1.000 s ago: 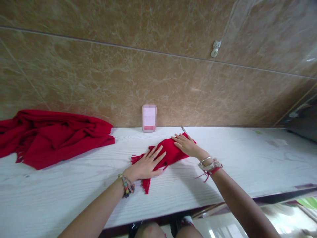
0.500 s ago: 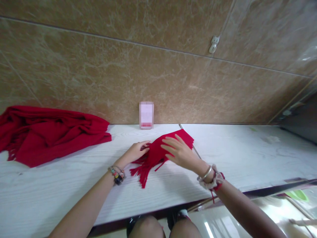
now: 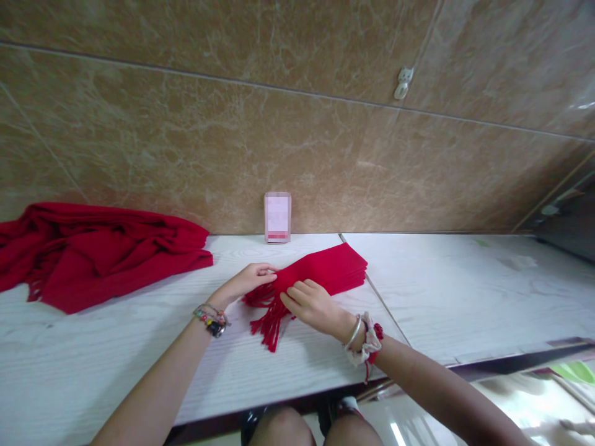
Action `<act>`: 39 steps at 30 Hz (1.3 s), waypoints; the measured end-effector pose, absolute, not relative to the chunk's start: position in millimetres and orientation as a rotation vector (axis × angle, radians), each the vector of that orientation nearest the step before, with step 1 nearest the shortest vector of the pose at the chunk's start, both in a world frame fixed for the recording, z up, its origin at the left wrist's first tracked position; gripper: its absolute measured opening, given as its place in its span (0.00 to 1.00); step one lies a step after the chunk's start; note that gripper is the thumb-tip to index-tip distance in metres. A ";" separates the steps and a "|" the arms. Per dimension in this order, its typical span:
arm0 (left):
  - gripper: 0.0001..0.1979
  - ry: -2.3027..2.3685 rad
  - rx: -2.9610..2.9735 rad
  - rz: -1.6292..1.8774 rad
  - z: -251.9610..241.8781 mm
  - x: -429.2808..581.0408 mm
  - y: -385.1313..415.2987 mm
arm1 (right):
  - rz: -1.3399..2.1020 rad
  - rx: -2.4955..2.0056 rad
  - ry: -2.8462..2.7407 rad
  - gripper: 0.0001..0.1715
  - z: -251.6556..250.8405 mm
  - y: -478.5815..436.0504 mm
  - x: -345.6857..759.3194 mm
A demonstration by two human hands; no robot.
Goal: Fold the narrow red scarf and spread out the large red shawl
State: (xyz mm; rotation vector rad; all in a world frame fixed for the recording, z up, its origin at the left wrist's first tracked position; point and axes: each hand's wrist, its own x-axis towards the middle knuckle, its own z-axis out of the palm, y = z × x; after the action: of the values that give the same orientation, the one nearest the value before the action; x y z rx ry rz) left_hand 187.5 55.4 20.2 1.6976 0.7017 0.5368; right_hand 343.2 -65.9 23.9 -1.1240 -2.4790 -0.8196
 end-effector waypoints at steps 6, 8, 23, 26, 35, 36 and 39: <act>0.19 0.667 1.499 0.670 69.2 207.0 58.2 | -0.301 -1.479 -1.846 0.15 47.3 -52.1 361.1; 0.16 0.656 1.468 0.715 84.7 223.9 63.7 | -0.099 -1.573 -1.641 0.18 51.4 -46.3 376.7; 0.25 0.347 1.585 0.692 56.7 269.6 63.9 | 0.232 -1.760 -1.514 0.34 55.2 -44.0 434.0; 0.24 0.547 1.635 0.820 56.7 270.5 63.3 | 0.380 -1.754 -1.484 0.35 56.8 -31.7 435.2; 0.24 0.613 1.691 0.710 48.6 268.0 56.3 | 0.502 -1.470 -1.163 0.11 63.9 -47.4 435.0; 0.24 0.585 1.695 0.714 47.6 268.3 56.2 | 0.528 -1.434 -1.118 0.12 62.6 -52.7 435.5; 0.25 0.559 1.717 0.723 41.9 270.6 58.0 | 0.625 -1.393 -1.036 0.14 56.8 -61.4 437.1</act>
State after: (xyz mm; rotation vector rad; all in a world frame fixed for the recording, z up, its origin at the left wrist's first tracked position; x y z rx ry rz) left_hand 270.6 58.0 41.9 1.7167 0.5593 0.7232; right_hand 437.1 -61.4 56.8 -1.3930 -1.0361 0.6252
